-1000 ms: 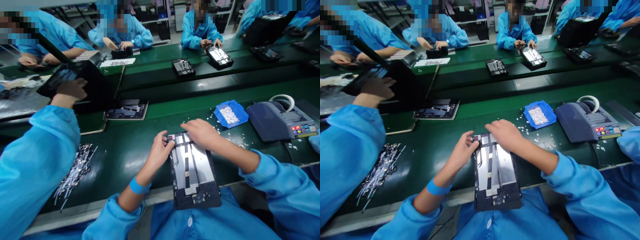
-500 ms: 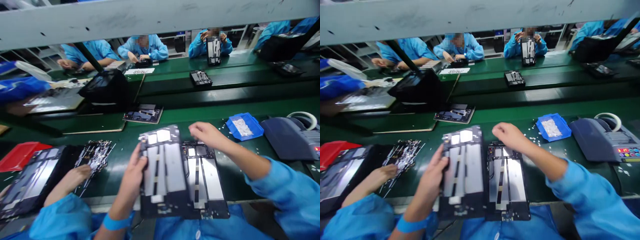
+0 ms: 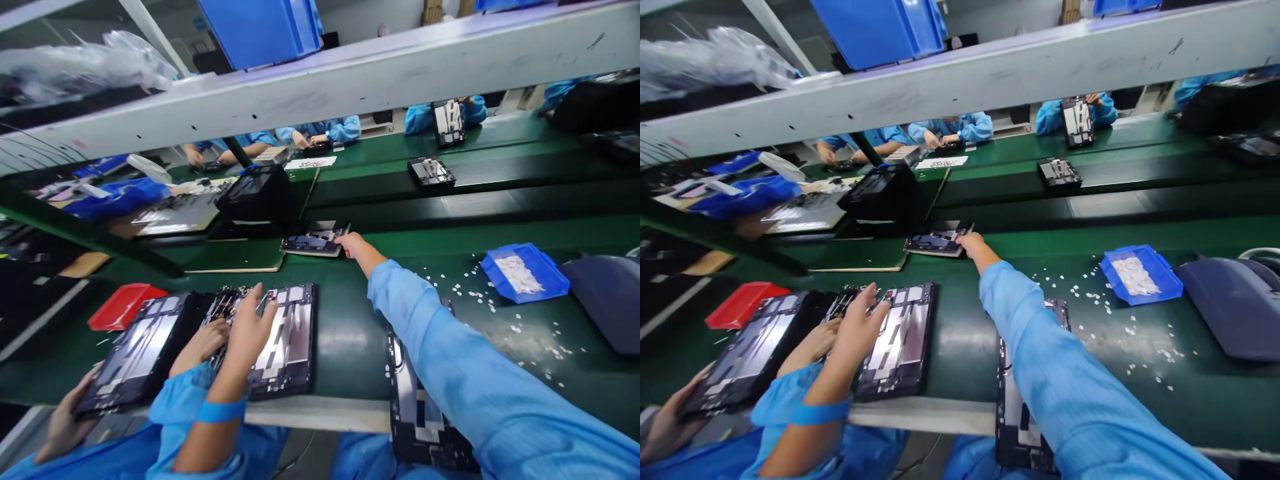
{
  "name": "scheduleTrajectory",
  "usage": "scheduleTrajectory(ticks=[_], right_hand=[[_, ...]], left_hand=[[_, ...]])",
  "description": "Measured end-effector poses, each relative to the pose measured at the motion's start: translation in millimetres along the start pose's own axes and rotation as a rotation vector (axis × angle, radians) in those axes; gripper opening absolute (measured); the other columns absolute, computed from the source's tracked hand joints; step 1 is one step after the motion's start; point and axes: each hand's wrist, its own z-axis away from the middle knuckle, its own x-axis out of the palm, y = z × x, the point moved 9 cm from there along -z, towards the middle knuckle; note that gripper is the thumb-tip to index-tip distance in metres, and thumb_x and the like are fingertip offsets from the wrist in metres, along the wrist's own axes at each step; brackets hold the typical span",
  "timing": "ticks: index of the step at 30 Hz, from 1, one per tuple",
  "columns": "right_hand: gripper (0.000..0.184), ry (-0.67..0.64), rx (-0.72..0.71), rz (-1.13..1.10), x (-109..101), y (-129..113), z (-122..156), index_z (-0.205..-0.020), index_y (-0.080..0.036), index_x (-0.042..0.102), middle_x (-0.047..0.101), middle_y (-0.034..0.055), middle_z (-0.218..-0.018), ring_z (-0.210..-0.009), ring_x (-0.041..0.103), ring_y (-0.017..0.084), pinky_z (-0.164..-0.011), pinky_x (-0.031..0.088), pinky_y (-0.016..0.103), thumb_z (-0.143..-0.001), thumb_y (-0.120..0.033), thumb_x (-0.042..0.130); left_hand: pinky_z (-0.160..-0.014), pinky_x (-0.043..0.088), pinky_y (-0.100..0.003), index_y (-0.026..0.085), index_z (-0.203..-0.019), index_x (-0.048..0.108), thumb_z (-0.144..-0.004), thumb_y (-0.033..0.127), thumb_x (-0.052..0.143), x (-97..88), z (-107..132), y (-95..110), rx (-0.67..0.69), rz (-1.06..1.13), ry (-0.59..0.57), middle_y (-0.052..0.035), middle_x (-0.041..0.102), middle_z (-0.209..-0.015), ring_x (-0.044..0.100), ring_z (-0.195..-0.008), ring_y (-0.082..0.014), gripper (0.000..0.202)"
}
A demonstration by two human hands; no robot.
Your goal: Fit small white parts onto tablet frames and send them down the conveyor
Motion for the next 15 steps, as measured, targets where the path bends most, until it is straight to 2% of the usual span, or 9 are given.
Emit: scheduleTrajectory(ticks=[3, 6, 8, 9, 11, 13, 15], right_hand=[[0.036, 0.054, 0.025, -0.021, -9.7, -6.4, -0.2, -0.129, -0.017, 0.063, 0.066, 0.0094, -0.126, -0.105, 0.068, 0.022, -0.088, 0.061, 0.041, -0.101, -0.038, 0.066], [0.018, 0.077, 0.016, -0.057, -17.7, -9.2, 19.2, -0.105, -0.012, 0.066, 0.068, 0.0026, -0.087, -0.069, 0.063, 0.011, -0.062, 0.056, 0.024, -0.099, -0.029, 0.068], [0.014, 0.074, 0.013, -0.085, -23.4, -1.0, 44.6, -0.087, -0.013, 0.061, 0.055, -0.0041, -0.061, -0.051, 0.05, 0.007, -0.048, 0.045, 0.017, -0.096, -0.021, 0.068], [0.016, 0.068, 0.015, -0.099, -26.9, 6.6, 60.2, -0.082, -0.014, 0.059, 0.05, -0.0063, -0.054, -0.046, 0.045, 0.006, -0.044, 0.041, 0.015, -0.095, -0.018, 0.067], [0.019, 0.056, 0.013, -0.128, -36.5, 26.3, 93.9, -0.078, -0.016, 0.056, 0.047, -0.0075, -0.05, -0.043, 0.042, 0.006, -0.042, 0.038, 0.015, -0.095, -0.015, 0.064], [0.017, 0.044, 0.004, -0.164, -50.8, 47.6, 126.6, -0.078, -0.015, 0.057, 0.05, -0.0065, -0.052, -0.044, 0.045, 0.006, -0.043, 0.039, 0.015, -0.094, -0.013, 0.062], [0.013, 0.024, 0.005, -0.2, -70.3, 66.9, 155.4, -0.081, -0.015, 0.059, 0.056, -0.0041, -0.058, -0.048, 0.052, 0.007, -0.048, 0.045, 0.016, -0.093, -0.014, 0.064]], left_hand=[[-0.102, 0.055, -0.046, 0.021, -0.14, 0.056, -0.088, 0.044, 0.069, 43.1, 14.3, 36.7, -0.133, 0.472, -0.125, -0.0164, 0.065, -0.138, 0.067, -0.118, -0.0275, 0.058], [-0.09, 0.061, -0.038, 0.017, -0.125, 0.058, -0.092, 0.037, 0.07, 103.2, 26.8, 58.0, -0.474, 0.922, -0.26, -0.0189, 0.069, -0.124, 0.073, -0.102, -0.0229, 0.041], [-0.083, 0.062, -0.038, 0.015, -0.117, 0.056, -0.096, 0.038, 0.066, 142.0, 33.3, 70.7, -0.664, 1.085, -0.338, -0.0207, 0.071, -0.112, 0.075, -0.096, -0.0243, 0.033], [-0.081, 0.063, -0.037, 0.014, -0.113, 0.057, -0.098, 0.04, 0.063, 157.2, 33.9, 78.0, -0.695, 1.135, -0.359, -0.0196, 0.072, -0.107, 0.076, -0.092, -0.024, 0.03], [-0.072, 0.061, -0.031, 0.015, -0.106, 0.059, -0.098, 0.037, 0.062, 178.9, 31.8, 91.5, -0.657, 1.195, -0.354, -0.0129, 0.073, -0.094, 0.074, -0.08, -0.0193, 0.023], [-0.059, 0.054, -0.023, 0.015, -0.095, 0.061, -0.094, 0.027, 0.064, 191.9, 33.7, 100.3, -0.595, 1.2, -0.32, -0.0049, 0.071, -0.079, 0.067, -0.063, -0.013, 0.012], [-0.05, 0.046, -0.02, 0.015, -0.086, 0.061, -0.087, 0.02, 0.066, 197.8, 43.6, 103.4, -0.581, 1.162, -0.3, 0.0002, 0.066, -0.066, 0.059, -0.052, -0.0103, 0.007]])
